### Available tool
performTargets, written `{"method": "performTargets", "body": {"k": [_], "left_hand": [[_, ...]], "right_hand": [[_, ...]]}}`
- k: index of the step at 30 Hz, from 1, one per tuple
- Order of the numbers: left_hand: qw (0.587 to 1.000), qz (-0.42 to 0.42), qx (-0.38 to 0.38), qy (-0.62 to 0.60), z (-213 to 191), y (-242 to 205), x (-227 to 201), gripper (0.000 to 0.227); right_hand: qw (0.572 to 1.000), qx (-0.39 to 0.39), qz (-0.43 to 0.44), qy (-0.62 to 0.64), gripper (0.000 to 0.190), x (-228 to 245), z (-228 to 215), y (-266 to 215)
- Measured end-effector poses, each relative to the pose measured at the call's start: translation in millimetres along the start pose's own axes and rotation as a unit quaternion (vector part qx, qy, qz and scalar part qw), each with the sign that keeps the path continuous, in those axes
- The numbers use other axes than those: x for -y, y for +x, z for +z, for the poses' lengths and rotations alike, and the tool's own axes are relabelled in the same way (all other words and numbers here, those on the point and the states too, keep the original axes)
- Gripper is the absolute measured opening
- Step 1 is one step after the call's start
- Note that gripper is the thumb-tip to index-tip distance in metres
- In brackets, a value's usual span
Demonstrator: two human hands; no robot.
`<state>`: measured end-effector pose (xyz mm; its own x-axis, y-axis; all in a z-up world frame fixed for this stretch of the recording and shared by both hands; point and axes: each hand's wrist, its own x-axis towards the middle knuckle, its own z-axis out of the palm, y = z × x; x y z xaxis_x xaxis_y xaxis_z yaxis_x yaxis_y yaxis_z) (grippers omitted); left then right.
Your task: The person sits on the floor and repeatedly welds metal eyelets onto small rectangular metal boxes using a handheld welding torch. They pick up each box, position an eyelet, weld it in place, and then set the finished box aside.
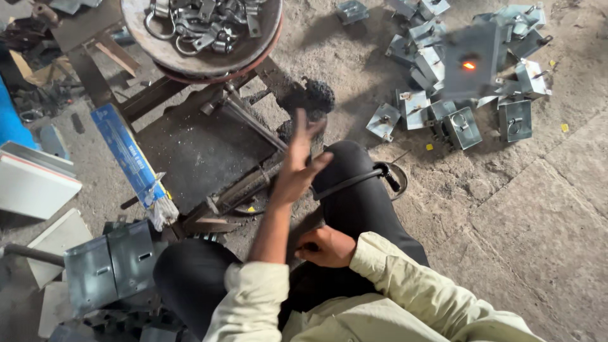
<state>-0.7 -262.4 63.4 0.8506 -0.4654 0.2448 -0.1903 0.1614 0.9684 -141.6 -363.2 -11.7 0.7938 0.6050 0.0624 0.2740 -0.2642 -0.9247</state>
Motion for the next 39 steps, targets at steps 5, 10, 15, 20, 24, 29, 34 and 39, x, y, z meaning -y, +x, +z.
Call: {"method": "performTargets", "body": {"k": [5, 10, 15, 20, 24, 29, 34, 39], "left_hand": [[0.968, 0.045, -0.217, 0.118, -89, -119, -46, 0.092], [0.823, 0.011, -0.527, 0.211, -167, -313, -16, 0.060], [0.611, -0.316, -0.634, 0.354, -154, -493, 22, 0.061], [0.602, -0.499, -0.540, 0.311, -98, -550, 34, 0.065], [0.568, -0.556, -0.359, 0.489, -77, -542, 59, 0.064], [0.527, -0.503, -0.330, 0.600, -81, -558, 103, 0.021], [0.626, -0.374, -0.399, 0.556, -95, -561, 89, 0.018], [0.595, -0.280, -0.651, 0.381, -109, -540, 42, 0.032]], "right_hand": [[0.999, 0.031, -0.024, 0.017, 0.017, 15, -18, 11], [0.991, 0.100, 0.090, 0.004, 0.023, 46, -50, 63], [0.981, 0.061, -0.149, -0.104, 0.024, 69, -50, 142], [0.974, 0.120, -0.142, -0.130, 0.021, 48, 1, 167], [0.946, 0.140, -0.183, -0.228, 0.021, 15, 10, 149], [0.964, 0.084, -0.149, -0.206, 0.021, -1, 0, 148], [0.973, 0.073, -0.108, -0.192, 0.023, 0, -21, 142], [0.957, 0.042, -0.177, -0.227, 0.024, -12, -22, 143]]}}
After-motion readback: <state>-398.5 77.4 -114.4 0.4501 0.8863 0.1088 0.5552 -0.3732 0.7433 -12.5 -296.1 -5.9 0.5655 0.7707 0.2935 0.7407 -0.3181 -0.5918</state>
